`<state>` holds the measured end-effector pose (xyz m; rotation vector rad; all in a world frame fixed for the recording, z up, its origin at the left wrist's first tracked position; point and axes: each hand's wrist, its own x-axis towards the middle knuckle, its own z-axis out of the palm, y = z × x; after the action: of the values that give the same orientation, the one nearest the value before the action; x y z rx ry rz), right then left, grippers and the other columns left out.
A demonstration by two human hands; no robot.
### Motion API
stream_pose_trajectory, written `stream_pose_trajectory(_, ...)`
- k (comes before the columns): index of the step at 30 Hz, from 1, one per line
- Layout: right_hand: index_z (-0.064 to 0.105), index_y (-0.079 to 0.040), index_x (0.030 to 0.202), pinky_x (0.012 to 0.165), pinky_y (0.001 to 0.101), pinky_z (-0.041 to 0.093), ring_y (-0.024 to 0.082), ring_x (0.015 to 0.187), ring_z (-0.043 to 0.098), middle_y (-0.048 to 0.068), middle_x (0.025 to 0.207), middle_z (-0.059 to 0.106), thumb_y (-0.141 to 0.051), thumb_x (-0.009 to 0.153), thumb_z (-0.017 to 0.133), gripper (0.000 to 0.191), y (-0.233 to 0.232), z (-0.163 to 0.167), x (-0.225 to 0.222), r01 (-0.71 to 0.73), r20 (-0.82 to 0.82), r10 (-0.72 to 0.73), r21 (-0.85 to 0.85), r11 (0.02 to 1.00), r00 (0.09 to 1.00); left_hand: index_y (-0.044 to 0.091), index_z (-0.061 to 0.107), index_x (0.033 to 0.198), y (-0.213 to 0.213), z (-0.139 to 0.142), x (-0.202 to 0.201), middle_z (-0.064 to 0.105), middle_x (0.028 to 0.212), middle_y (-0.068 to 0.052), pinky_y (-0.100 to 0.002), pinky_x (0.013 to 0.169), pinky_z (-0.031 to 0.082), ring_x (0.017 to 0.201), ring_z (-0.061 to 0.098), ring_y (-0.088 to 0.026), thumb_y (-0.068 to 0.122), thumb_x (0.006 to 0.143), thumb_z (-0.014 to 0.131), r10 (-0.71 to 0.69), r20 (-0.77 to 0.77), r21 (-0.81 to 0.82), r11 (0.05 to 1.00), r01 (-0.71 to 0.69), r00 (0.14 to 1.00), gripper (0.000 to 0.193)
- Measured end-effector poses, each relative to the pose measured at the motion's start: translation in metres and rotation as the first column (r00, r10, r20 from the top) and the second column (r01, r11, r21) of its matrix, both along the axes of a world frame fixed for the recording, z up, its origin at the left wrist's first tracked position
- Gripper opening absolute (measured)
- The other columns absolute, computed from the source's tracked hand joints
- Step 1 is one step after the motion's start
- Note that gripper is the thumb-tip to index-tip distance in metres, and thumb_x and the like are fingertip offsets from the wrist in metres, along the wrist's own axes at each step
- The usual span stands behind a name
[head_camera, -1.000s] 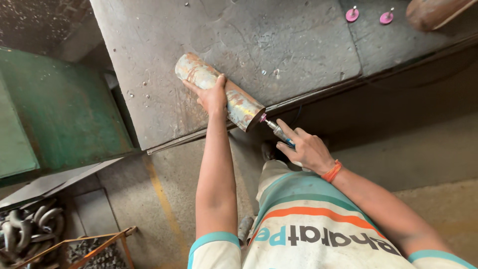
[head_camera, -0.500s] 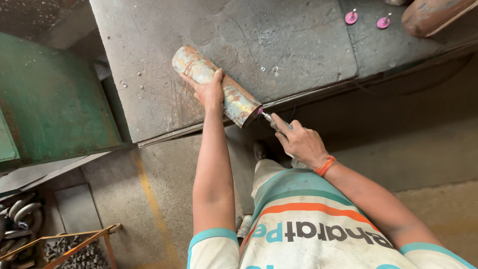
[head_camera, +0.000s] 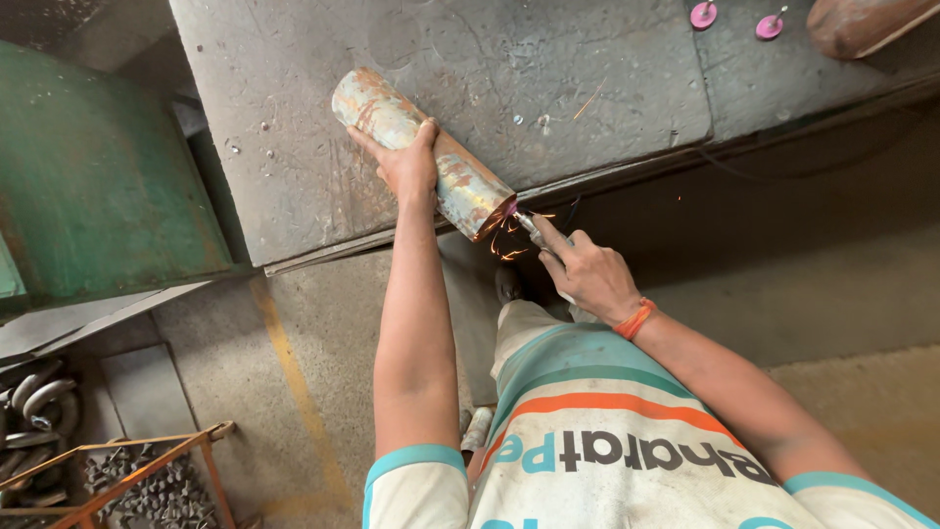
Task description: The person picks up a rusty metal pipe from a workbench, holds it steady, and uses a handheld pneumatic die grinder with a pink abrasive wheel to grind the pipe's end, producing sparks. They reposition the pipe, grind additional sections, and repeat the process on other pipes from the stack on the bench.
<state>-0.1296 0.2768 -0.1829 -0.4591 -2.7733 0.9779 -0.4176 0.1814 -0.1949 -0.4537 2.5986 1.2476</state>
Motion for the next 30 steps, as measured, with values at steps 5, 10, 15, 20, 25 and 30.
stream_pose_trajectory(5, 0.048, -0.021, 0.153, 0.054, 0.049, 0.054, 0.04, 0.057, 0.062, 0.017, 0.078, 0.061, -0.031, 0.098, 0.064, 0.058, -0.005, -0.008, -0.001, 0.006, 0.041, -0.002, -0.078, 0.997, 0.999, 0.03, -0.009, 0.162, -0.001, -0.001, -0.001, 0.046, 0.145, -0.036, -0.047, 0.113, 0.04, 0.134, 0.049, -0.047, 0.038, 0.066, 0.089, 0.002, -0.014, 0.022, 1.0, -0.002, 1.0, 0.137)
stream_pose_trajectory(10, 0.047, -0.023, 0.153, 0.058, 0.0513, 0.055, 0.043, 0.062, 0.064, 0.018, 0.08, 0.064, -0.03, 0.098, 0.062, 0.057, -0.009, -0.008, -0.002, 0.023, 0.077, -0.008, -0.188, 0.982, 0.997, 0.03, -0.007, 0.162, -0.002, -0.002, -0.001, 0.045, 0.146, -0.035, -0.046, 0.113, 0.04, 0.135, 0.049, -0.045, 0.036, 0.066, 0.089, 0.01, -0.014, 0.039, 0.999, -0.01, 1.0, 0.137)
stream_pose_trajectory(15, 0.047, -0.022, 0.152, 0.062, 0.0507, 0.054, 0.043, 0.067, 0.065, 0.019, 0.08, 0.064, -0.029, 0.097, 0.062, 0.058, -0.013, -0.003, -0.003, 0.024, 0.101, 0.007, -0.294, 0.955, 0.995, 0.03, -0.006, 0.162, -0.002, -0.002, -0.001, 0.045, 0.147, -0.033, -0.046, 0.113, 0.04, 0.135, 0.05, -0.045, 0.036, 0.065, 0.089, 0.014, -0.026, 0.054, 0.998, -0.012, 1.0, 0.136)
stream_pose_trajectory(20, 0.047, -0.02, 0.152, 0.068, 0.0495, 0.053, 0.042, 0.075, 0.066, 0.02, 0.081, 0.066, -0.027, 0.095, 0.063, 0.059, -0.015, 0.001, -0.004, 0.022, 0.109, 0.025, -0.404, 0.915, 0.994, 0.03, -0.007, 0.163, -0.002, -0.003, -0.003, 0.044, 0.146, -0.034, -0.046, 0.113, 0.041, 0.134, 0.05, -0.045, 0.035, 0.066, 0.089, 0.014, -0.019, 0.042, 0.999, -0.013, 1.0, 0.136)
stream_pose_trajectory(25, 0.047, -0.015, 0.152, 0.073, 0.0465, 0.053, 0.042, 0.081, 0.066, 0.022, 0.087, 0.068, -0.029, 0.095, 0.063, 0.061, -0.017, 0.002, -0.005, 0.013, 0.087, 0.031, -0.465, 0.885, 0.996, 0.029, -0.007, 0.163, -0.001, -0.003, -0.002, 0.046, 0.146, -0.034, -0.047, 0.113, 0.042, 0.133, 0.053, -0.044, 0.035, 0.065, 0.089, 0.012, -0.043, 0.064, 0.998, -0.009, 0.999, 0.136)
stream_pose_trajectory(30, 0.047, -0.012, 0.152, 0.081, 0.0433, 0.054, 0.041, 0.094, 0.068, 0.023, 0.104, 0.071, -0.028, 0.096, 0.062, 0.06, -0.021, 0.006, -0.004, 0.017, 0.085, 0.037, -0.561, 0.828, 0.996, 0.029, -0.006, 0.163, 0.0, 0.0, -0.001, 0.046, 0.146, -0.033, -0.047, 0.113, 0.041, 0.133, 0.052, -0.044, 0.035, 0.066, 0.089, 0.009, -0.04, 0.065, 0.998, -0.007, 0.999, 0.136)
